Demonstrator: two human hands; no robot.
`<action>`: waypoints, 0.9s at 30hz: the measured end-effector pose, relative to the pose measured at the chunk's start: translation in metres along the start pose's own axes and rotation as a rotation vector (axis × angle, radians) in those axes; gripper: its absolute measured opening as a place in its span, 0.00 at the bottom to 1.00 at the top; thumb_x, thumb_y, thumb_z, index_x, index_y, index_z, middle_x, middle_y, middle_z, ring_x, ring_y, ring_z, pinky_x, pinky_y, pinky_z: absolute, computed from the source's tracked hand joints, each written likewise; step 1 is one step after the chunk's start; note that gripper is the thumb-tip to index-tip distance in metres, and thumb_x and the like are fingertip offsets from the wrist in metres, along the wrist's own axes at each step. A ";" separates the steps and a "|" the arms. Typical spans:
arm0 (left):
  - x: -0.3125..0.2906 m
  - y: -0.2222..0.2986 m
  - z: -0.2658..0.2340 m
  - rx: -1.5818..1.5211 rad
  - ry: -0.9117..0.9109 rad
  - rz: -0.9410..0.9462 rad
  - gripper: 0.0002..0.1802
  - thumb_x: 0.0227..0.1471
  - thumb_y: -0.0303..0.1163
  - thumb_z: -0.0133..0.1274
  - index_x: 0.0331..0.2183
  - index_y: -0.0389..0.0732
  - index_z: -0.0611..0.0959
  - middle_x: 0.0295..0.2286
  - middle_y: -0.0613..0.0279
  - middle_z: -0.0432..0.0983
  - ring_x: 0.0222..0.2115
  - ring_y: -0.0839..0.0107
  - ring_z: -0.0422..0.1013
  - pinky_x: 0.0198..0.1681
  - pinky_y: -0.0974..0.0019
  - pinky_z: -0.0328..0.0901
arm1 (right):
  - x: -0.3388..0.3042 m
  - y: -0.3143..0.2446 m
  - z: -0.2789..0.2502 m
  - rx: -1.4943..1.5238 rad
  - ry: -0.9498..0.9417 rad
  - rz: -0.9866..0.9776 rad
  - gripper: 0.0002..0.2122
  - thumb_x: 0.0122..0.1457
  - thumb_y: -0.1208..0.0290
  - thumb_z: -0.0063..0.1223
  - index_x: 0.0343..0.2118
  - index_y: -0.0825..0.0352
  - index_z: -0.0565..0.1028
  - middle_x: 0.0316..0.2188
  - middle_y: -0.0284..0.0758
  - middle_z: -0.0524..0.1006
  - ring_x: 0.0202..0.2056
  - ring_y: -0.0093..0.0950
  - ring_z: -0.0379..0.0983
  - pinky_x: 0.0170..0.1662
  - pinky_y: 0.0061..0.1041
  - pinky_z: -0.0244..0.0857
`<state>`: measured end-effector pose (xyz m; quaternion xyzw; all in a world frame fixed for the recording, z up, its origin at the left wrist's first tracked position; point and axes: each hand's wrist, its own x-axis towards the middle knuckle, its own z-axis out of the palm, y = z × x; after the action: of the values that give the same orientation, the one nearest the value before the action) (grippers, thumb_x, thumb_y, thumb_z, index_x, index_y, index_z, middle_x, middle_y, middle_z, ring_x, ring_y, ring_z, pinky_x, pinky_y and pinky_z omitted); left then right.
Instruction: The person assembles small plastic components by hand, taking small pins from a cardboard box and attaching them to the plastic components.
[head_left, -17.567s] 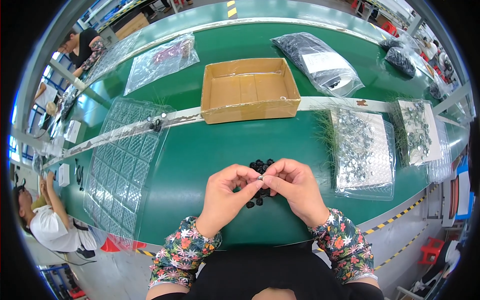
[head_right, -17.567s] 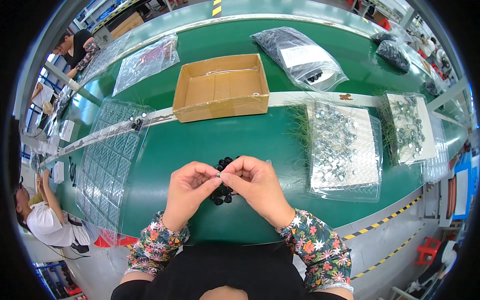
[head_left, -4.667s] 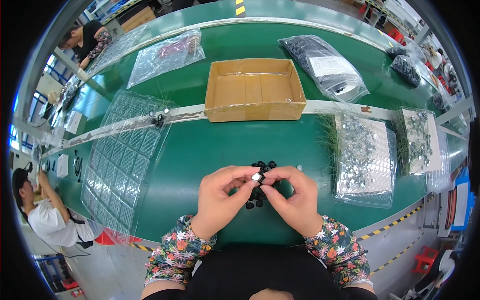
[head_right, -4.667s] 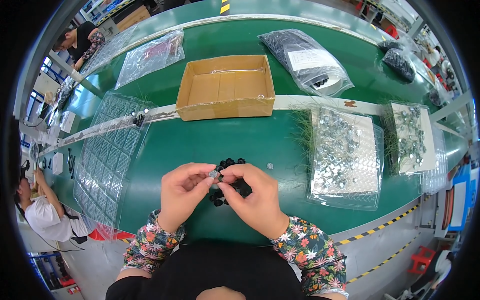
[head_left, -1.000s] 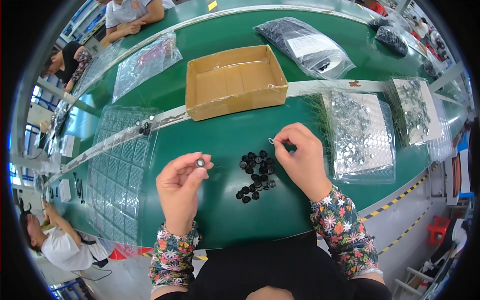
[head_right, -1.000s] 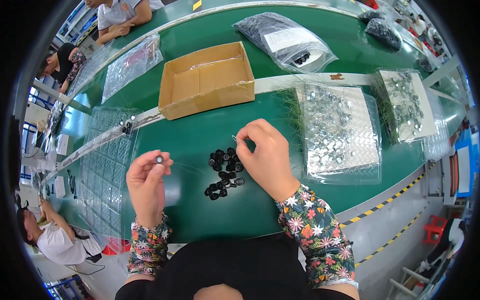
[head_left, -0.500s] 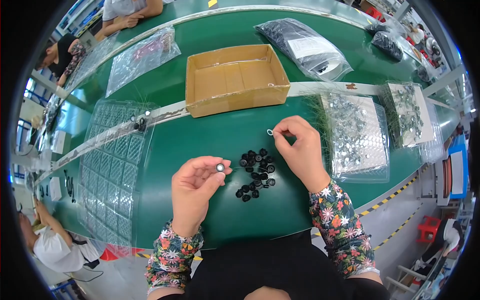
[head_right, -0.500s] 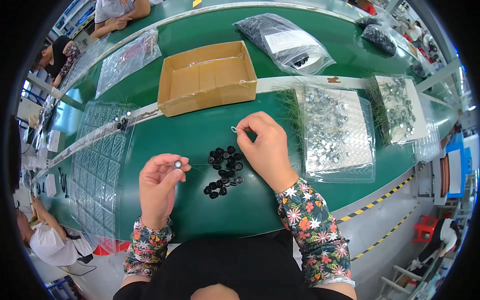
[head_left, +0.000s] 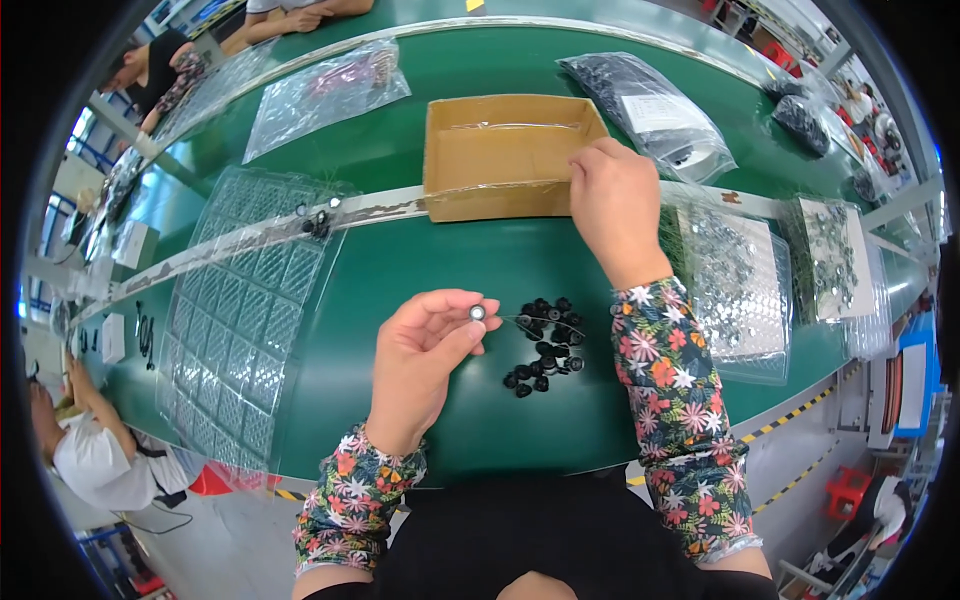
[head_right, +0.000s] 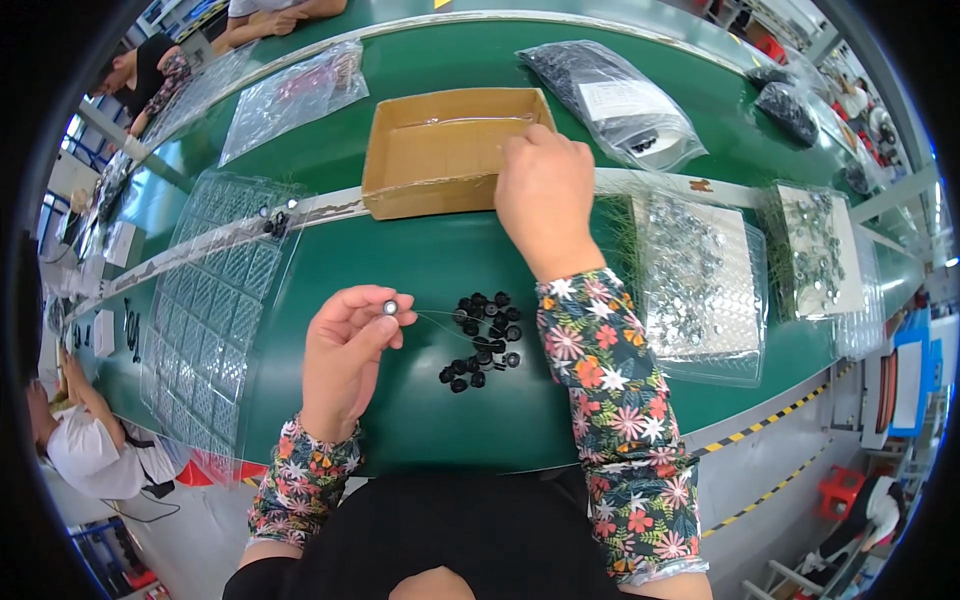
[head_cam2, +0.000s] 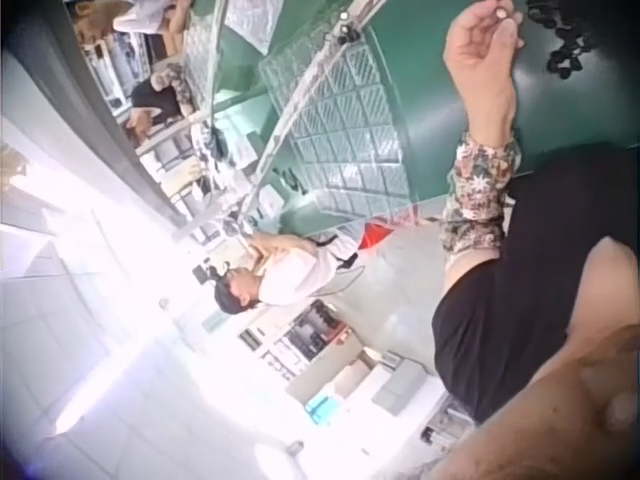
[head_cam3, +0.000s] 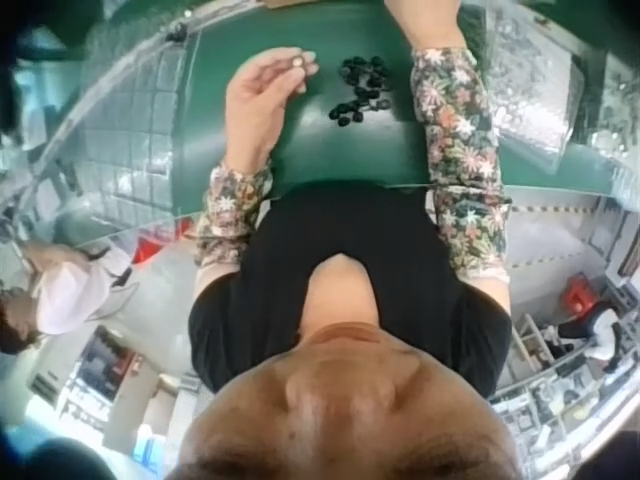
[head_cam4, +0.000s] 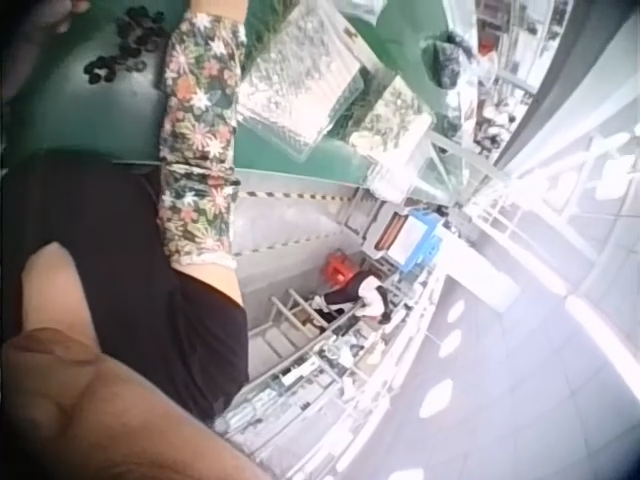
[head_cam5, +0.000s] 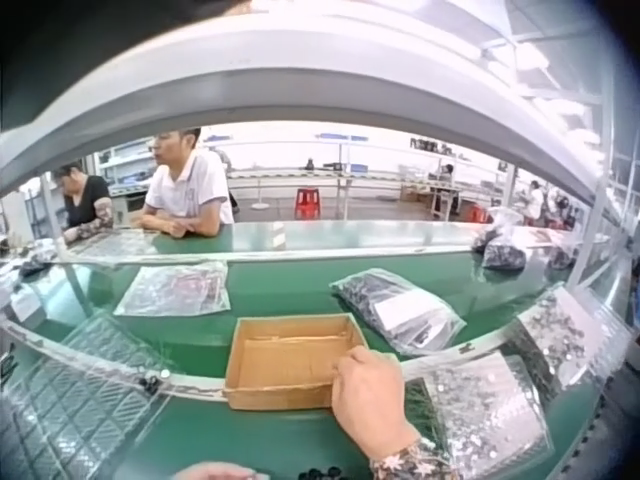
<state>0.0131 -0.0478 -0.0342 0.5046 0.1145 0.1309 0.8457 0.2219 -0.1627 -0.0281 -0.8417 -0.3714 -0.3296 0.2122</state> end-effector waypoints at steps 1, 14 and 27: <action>0.000 0.001 0.000 0.000 0.008 0.004 0.11 0.48 0.16 0.49 0.37 0.35 0.74 0.36 0.55 0.74 0.35 0.70 0.72 0.34 0.74 0.65 | 0.001 -0.001 -0.005 0.016 -0.032 0.003 0.03 0.43 0.76 0.55 0.18 0.68 0.74 0.21 0.36 0.73 0.23 0.38 0.70 0.27 0.33 0.64; -0.002 0.000 0.004 0.162 -0.054 0.177 0.11 0.48 0.16 0.49 0.37 0.34 0.74 0.37 0.56 0.73 0.37 0.72 0.71 0.34 0.76 0.66 | 0.010 -0.003 -0.017 0.267 -0.112 0.242 0.03 0.45 0.76 0.53 0.21 0.68 0.73 0.21 0.39 0.74 0.25 0.37 0.72 0.29 0.31 0.65; -0.003 0.003 0.007 -0.227 -0.064 -0.103 0.10 0.49 0.22 0.51 0.37 0.37 0.74 0.35 0.60 0.74 0.32 0.77 0.69 0.32 0.76 0.63 | -0.033 -0.061 -0.097 0.749 -0.127 0.075 0.06 0.43 0.82 0.52 0.25 0.67 0.69 0.24 0.36 0.72 0.28 0.36 0.70 0.32 0.30 0.64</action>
<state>0.0120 -0.0528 -0.0278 0.4030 0.0976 0.0831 0.9062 0.1196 -0.1983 0.0226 -0.7375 -0.4476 -0.1103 0.4936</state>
